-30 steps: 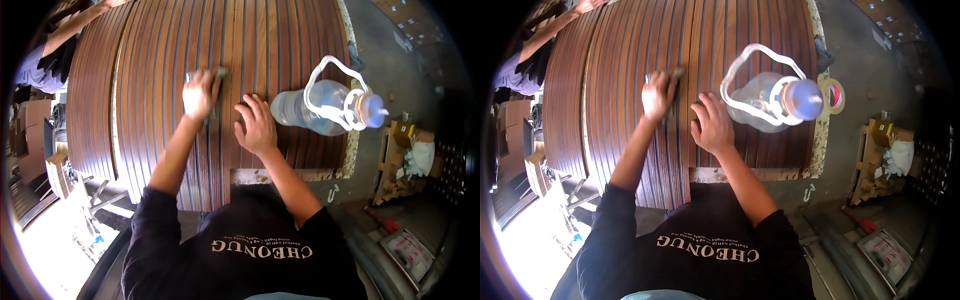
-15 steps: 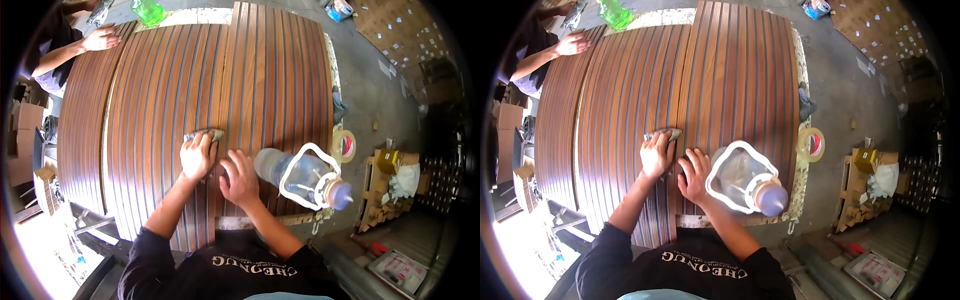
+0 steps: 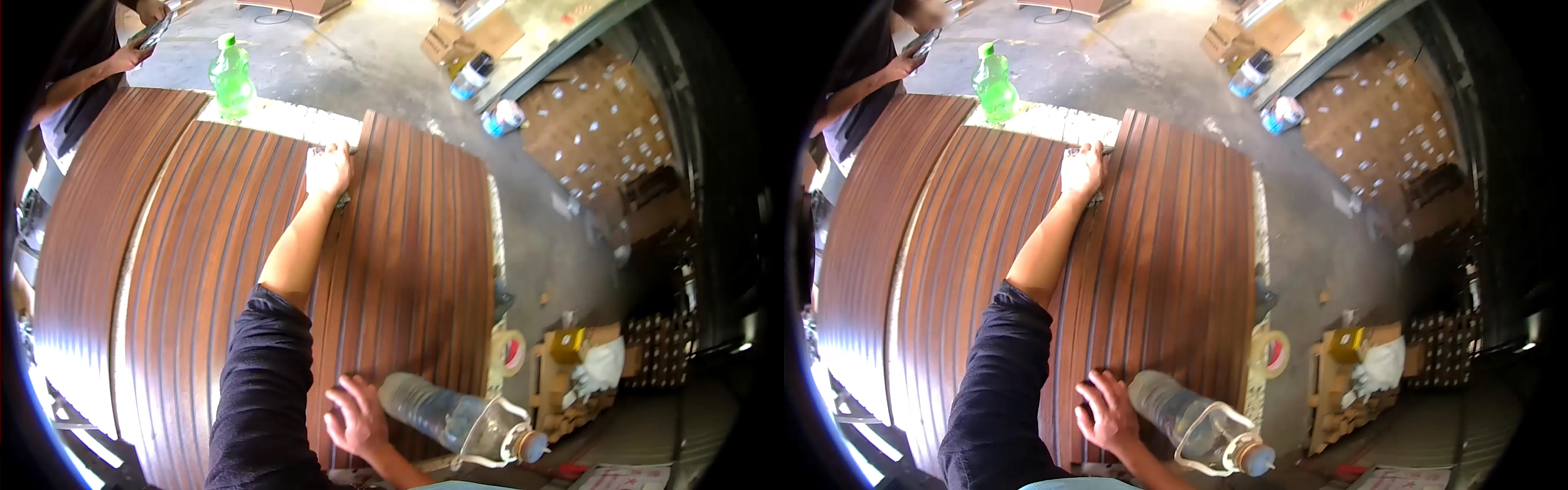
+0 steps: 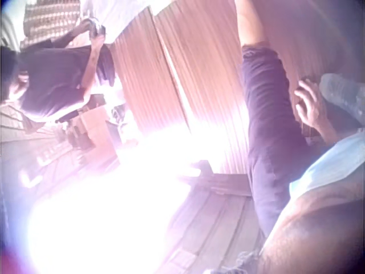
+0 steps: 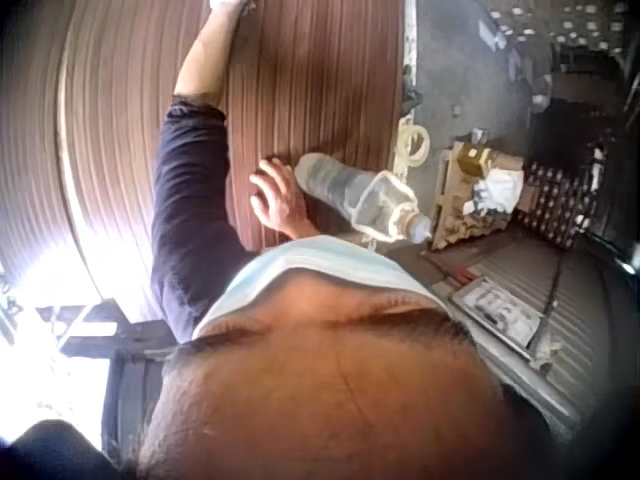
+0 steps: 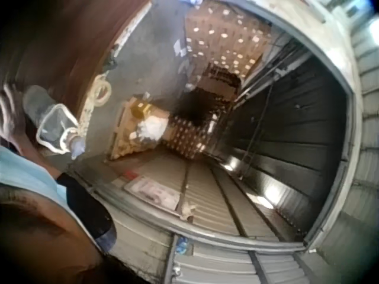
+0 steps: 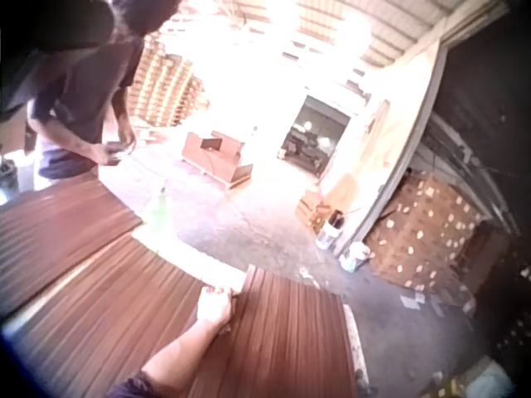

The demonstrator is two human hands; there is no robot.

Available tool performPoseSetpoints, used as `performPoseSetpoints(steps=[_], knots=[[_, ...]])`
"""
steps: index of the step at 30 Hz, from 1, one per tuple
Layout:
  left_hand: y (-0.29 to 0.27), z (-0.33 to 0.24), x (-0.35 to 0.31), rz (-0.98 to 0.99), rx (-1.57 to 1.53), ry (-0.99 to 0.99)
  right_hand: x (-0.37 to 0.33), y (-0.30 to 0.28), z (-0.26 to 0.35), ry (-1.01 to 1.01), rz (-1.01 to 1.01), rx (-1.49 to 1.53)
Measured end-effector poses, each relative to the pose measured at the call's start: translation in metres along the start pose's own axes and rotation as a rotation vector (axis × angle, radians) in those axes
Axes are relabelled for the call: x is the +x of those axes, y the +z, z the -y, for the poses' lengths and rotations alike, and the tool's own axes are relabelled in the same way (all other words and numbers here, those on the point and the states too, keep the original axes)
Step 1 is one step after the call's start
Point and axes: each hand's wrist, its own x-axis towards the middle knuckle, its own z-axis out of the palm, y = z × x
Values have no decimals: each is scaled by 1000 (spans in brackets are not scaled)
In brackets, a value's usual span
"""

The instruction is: The person pours liquid from a plastic bottle onto a cloth and wipes wooden panels on a workbench.

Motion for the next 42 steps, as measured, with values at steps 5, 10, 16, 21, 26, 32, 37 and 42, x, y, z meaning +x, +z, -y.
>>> performPoseSetpoints(steps=[5,10,16,21,26,32,37,42], knots=[[21,8,26,-178,-48,-22,2,1,-1,-25,10,-41],[-10,6,-22,-29,-13,-26,3,0,4,-88,-59,-31],[-58,-21,-141,226,-113,21,-11,1,-6,-136,-152,-106],[-119,-5,-267,79,-126,57,-3,14,-4,-224,-214,-50],[-194,-10,-435,210,2,77,-2,23,-14,-207,-241,-40],[-324,47,-547,124,95,-137,-35,31,-15,-159,-161,-116],[-347,162,-529,-300,324,-506,-95,44,16,-75,-74,-191],[-309,48,-572,-9,66,-412,-121,34,56,-636,-597,-677]])
